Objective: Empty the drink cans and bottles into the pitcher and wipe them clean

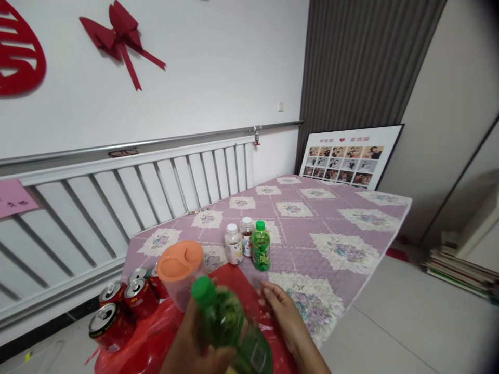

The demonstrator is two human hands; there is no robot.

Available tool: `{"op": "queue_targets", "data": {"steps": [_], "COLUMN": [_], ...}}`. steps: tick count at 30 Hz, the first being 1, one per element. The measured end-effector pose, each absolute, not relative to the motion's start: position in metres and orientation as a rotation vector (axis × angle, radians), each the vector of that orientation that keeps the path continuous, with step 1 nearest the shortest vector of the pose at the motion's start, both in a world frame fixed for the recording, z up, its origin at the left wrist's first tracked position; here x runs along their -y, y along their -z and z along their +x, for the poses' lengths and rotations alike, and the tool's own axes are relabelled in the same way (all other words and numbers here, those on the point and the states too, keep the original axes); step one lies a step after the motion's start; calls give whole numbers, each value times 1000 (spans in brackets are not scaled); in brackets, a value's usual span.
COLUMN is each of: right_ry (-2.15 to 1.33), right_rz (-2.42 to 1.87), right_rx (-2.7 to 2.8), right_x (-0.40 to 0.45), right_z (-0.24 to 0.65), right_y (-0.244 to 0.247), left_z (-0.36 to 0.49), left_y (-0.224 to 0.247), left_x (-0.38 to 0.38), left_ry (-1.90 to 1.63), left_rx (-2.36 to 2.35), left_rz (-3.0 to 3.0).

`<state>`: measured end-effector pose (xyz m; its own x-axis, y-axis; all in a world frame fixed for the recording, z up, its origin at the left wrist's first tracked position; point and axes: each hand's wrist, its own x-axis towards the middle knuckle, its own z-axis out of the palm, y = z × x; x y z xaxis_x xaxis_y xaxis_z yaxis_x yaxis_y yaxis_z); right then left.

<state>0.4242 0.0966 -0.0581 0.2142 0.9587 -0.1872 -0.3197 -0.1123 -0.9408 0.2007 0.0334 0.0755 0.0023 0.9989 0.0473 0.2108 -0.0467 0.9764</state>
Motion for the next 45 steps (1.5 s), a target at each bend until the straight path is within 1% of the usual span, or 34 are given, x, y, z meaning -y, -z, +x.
{"op": "queue_targets", "data": {"steps": [4, 9, 11, 18, 21, 24, 27, 31, 38, 41, 45], "right_ry": [-1355, -1635, -1676, -1612, -1578, -1535, -1464, -1331, -1137, -1118, -1257], "right_rz": [-1024, -744, -671, -646, -636, -634, -662, -715, -828, -828, -686], "right_rx": [652, 592, 596, 499, 480, 490, 516, 538, 560, 565, 469], "right_x": [-84, -73, -73, -81, -85, -90, -96, -102, -107, -106, -106], "right_z": [428, 429, 428, 425, 423, 422, 422, 423, 427, 426, 424], "right_y": [40, 26, 26, 30, 33, 35, 37, 42, 47, 44, 39], "left_z": [252, 274, 276, 273, 268, 260, 252, 244, 241, 241, 243], "left_y": [-75, -79, -79, -80, -91, -109, -124, -134, -142, -148, -156], "left_x": [-76, -106, -112, -132, -141, -148, -157, -175, -198, -201, -203], "left_ry": [-1122, -1161, -1179, -1085, -1043, -977, -892, -807, -561, -500, -458], "left_rx": [-958, -923, -936, -939, -953, -1139, -1270, -1340, -1320, -1279, -1228], "left_rz": [1315, 1312, 1325, 1427, 1451, 1577, 1732, 1852, 1947, 1946, 1947]}}
